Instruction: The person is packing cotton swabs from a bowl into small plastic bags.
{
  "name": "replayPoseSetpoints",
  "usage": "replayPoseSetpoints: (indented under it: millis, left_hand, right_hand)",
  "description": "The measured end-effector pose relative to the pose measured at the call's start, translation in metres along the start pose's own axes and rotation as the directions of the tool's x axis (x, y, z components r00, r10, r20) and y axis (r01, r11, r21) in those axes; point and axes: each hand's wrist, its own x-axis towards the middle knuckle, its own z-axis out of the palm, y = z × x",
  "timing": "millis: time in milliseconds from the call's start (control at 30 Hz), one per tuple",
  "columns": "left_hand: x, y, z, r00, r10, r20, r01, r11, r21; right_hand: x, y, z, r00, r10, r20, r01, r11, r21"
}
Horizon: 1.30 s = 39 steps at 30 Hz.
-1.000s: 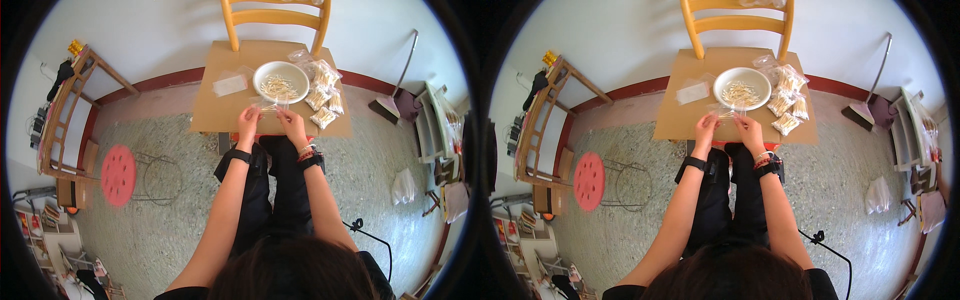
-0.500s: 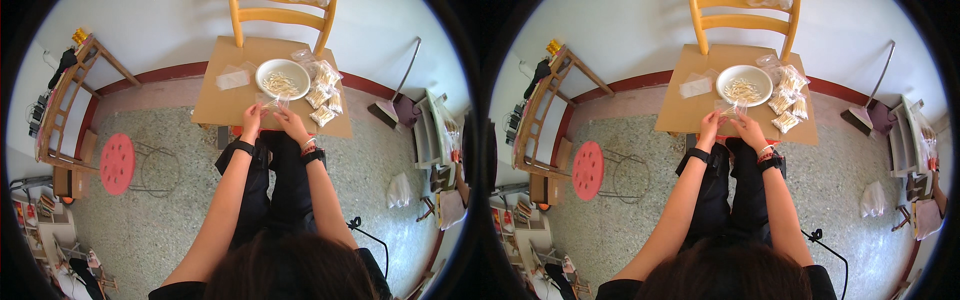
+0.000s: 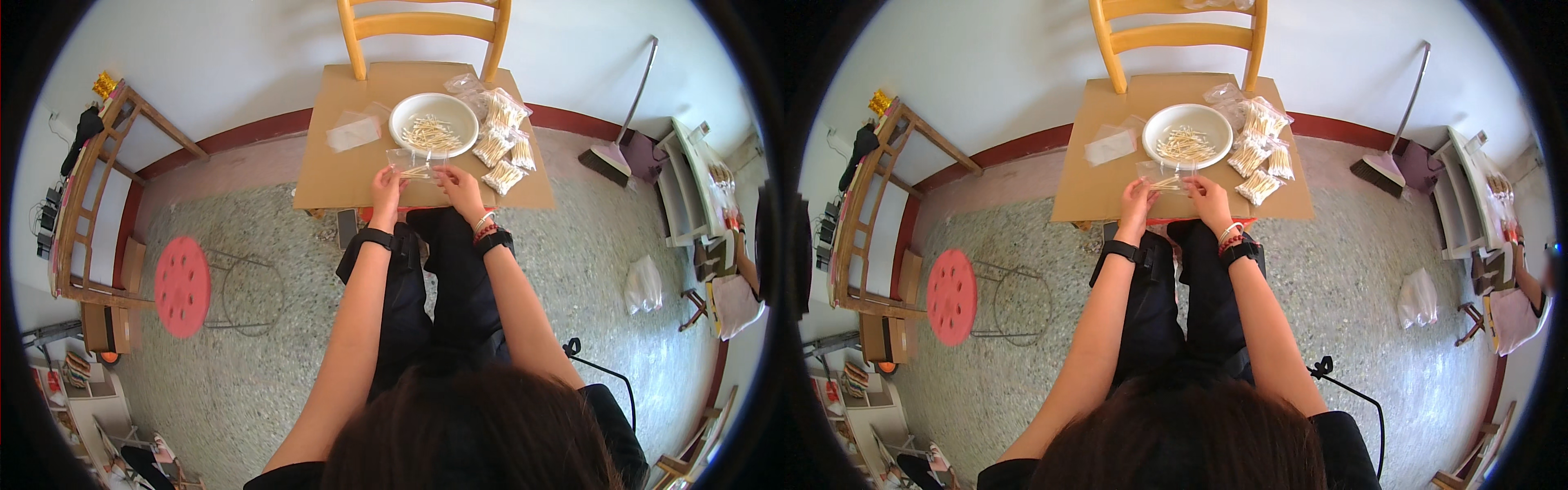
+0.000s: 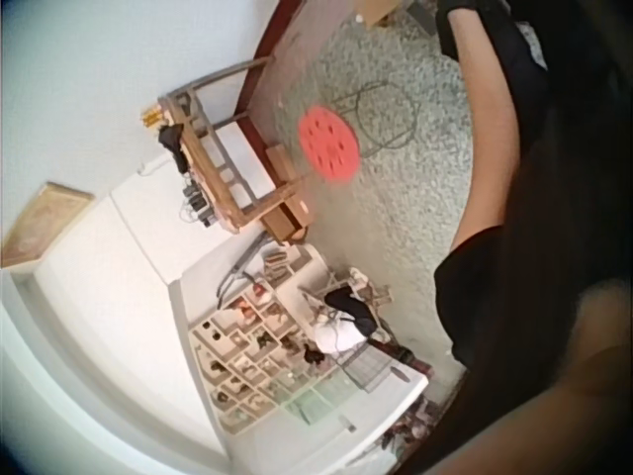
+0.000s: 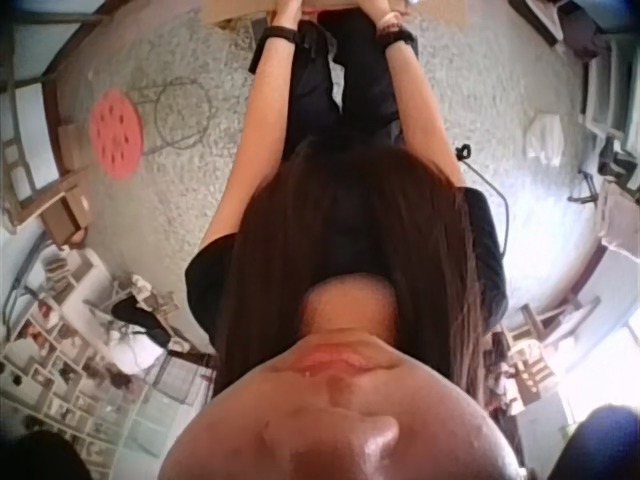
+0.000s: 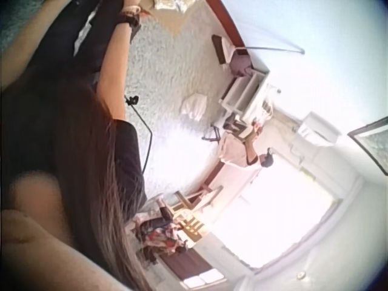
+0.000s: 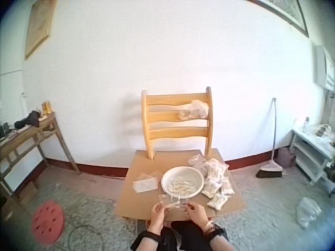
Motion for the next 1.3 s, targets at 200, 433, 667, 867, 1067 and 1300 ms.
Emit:
replayPoseSetpoints:
  millis: [200, 433, 667, 867, 1067, 1300]
  left_hand:
    - [0.001, 0.002, -0.011, 0.999, 0.01, -0.052, -0.001, 0.985, 0.172]
    - [-0.001, 0.002, -0.012, 0.996, 0.076, -0.049, -0.058, 0.955, 0.292]
    - [0.001, -0.001, -0.015, 0.983, 0.13, -0.128, -0.079, 0.936, 0.343]
    - [0.002, -0.005, -0.022, 0.915, 0.403, -0.006, -0.313, 0.72, 0.62]
    - [-0.026, 0.009, 0.009, 0.848, 0.499, 0.179, -0.442, 0.479, 0.758]
    - [-0.035, 0.012, 0.033, 0.819, 0.486, 0.304, -0.532, 0.445, 0.72]
  right_hand:
    - [-0.004, -0.003, 0.003, 0.997, -0.058, -0.047, 0.052, 0.993, -0.107]
    - [-0.005, -0.003, 0.002, 0.996, -0.07, -0.05, 0.065, 0.993, -0.096]
    - [-0.006, -0.009, 0.012, 0.999, -0.032, -0.014, 0.03, 0.992, -0.126]
    - [-0.006, -0.004, 0.022, 0.999, -0.031, 0.005, 0.032, 0.985, -0.169]
    - [-0.003, 0.004, 0.014, 0.999, -0.05, -0.006, 0.048, 0.973, -0.224]
    - [-0.005, 0.0, 0.013, 0.999, 0.044, 0.007, -0.042, 0.98, -0.193]
